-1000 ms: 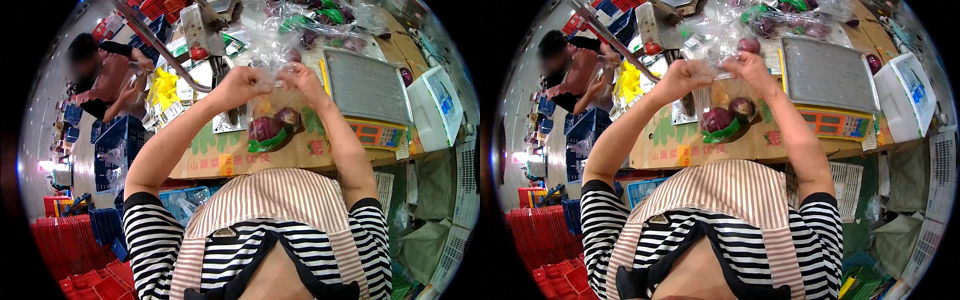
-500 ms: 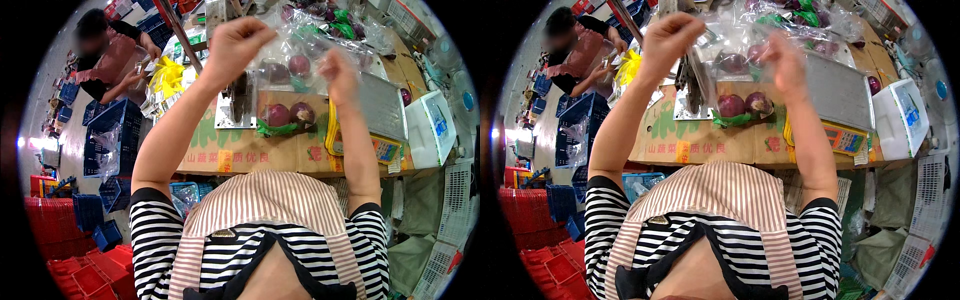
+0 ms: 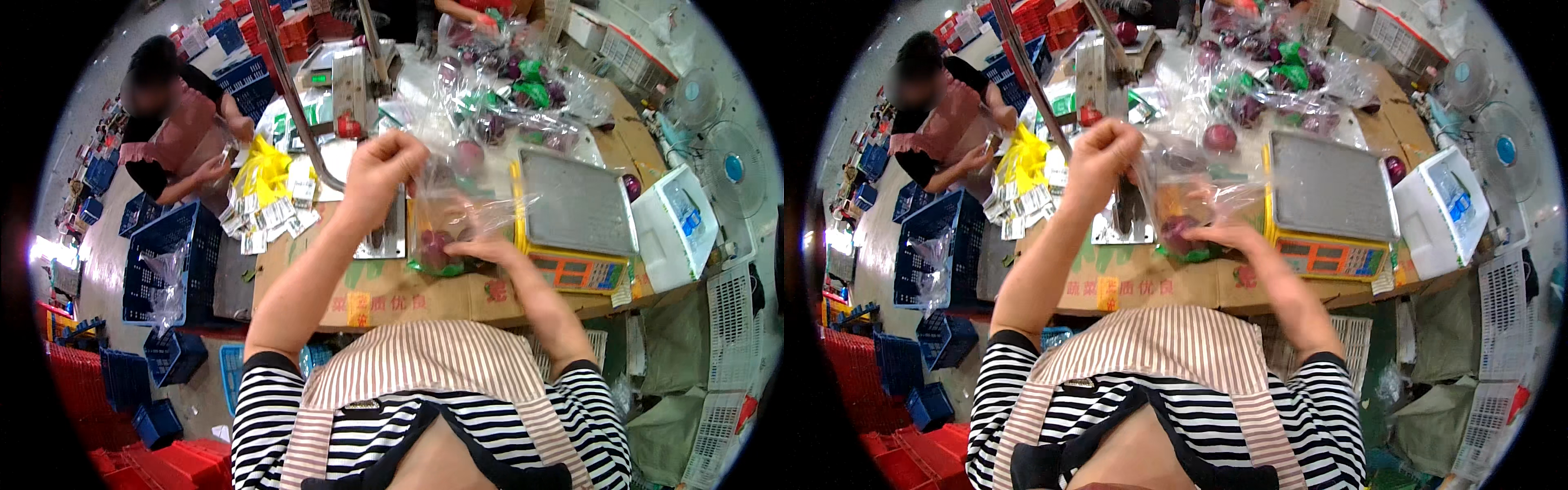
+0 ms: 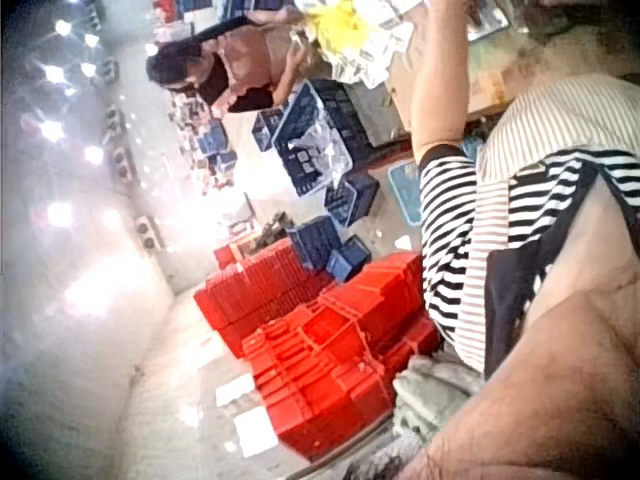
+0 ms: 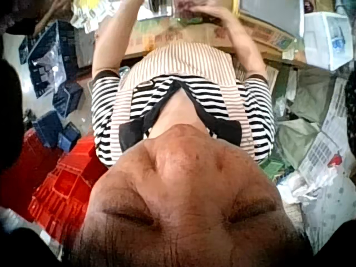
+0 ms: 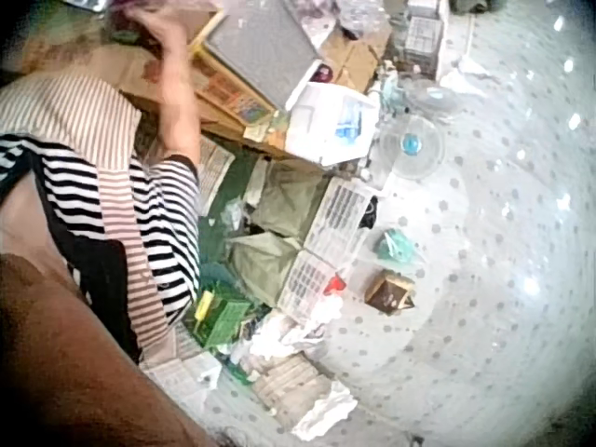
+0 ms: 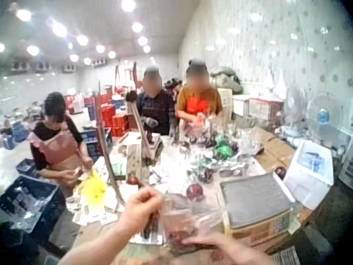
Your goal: The person places red onions into clear plastic bags, weighs them on a digital scale, and seals them using a heat-sealing machine. The sealed bags are then placed into a blue crate. The process is repeated continuously throughout the clip.
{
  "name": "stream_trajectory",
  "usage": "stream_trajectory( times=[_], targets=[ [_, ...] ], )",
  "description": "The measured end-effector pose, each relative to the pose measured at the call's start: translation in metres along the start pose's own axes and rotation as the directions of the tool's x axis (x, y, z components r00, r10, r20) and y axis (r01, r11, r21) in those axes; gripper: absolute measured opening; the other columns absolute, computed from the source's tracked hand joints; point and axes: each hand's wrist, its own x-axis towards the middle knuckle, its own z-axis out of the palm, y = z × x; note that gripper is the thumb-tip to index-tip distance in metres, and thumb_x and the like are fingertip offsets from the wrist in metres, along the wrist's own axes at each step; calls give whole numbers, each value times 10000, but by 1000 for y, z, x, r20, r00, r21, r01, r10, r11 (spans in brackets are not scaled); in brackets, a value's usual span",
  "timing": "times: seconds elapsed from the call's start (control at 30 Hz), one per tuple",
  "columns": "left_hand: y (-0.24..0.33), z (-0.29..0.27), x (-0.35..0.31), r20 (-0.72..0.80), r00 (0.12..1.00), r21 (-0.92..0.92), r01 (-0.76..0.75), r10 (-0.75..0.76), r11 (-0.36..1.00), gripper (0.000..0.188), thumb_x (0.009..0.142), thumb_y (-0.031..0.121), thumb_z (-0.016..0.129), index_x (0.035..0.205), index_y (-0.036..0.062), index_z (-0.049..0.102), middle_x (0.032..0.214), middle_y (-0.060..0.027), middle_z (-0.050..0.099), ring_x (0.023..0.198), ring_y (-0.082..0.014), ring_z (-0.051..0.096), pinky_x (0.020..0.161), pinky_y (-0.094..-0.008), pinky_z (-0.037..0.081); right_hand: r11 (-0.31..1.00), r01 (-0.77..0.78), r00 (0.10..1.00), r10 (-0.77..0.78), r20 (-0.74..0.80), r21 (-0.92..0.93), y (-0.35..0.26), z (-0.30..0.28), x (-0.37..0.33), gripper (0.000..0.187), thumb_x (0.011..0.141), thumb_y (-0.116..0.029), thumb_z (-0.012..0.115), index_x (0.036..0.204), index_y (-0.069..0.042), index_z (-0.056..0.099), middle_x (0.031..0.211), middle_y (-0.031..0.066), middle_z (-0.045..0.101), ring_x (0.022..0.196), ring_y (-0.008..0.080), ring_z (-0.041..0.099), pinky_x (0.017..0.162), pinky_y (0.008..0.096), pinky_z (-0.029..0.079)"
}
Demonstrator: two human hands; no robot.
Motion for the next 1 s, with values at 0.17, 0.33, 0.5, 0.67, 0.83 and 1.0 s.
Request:
stream_trajectory(
  times=[0.17,0.33,0.5,0.67,0.83,1.0],
  targets=[
    [-73,-48,-28,240,970,64,12,-27,998,810,677,182,701,1326,34,240,1326,-97,335,1223,-199,314,1000,-340,265,652,66,948,195,-251,756,32,13,12,101,860,-137,496,917,-59,525,934,22,554,902,141,501,823,300,399],
    [-203,-7,-66,335,942,419,-167,19,893,875,626,195,744,1290,18,203,1302,-168,272,1210,-287,272,1000,-359,238,902,300,903,-374,-213,-311,-15,47,23,177,739,-142,565,888,-46,574,1047,125,537,1066,268,459,924,377,337],
    [-224,16,-68,171,985,546,-100,7,832,443,705,117,653,1099,22,474,1052,-125,509,1019,-263,474,875,-343,381,809,516,838,-545,-31,-282,-1,43,28,474,707,-226,660,1112,-45,491,1223,149,413,1146,329,376,955,398,307],
    [-169,33,-67,180,983,356,-43,-23,934,268,716,75,566,979,28,539,891,-66,559,852,-202,537,754,-316,431,943,214,975,-190,117,-253,-12,21,-37,786,642,-275,737,1281,-40,345,1311,140,351,1214,217,315,996,343,279],
    [-93,67,-47,12,974,1,225,-225,974,211,648,14,554,858,14,553,729,-52,543,675,-169,543,633,-305,448,772,-177,977,63,204,610,-84,31,-46,570,751,-184,639,1251,-53,397,1226,87,448,1129,188,402,966,316,305],
    [-52,4,11,-133,946,-349,236,-297,907,175,677,89,587,833,41,524,650,-62,516,560,-166,500,482,-294,379,758,-155,909,-142,393,633,-18,60,-6,276,867,-323,458,810,-60,523,1087,47,531,975,112,448,869,255,331]
  ],
)
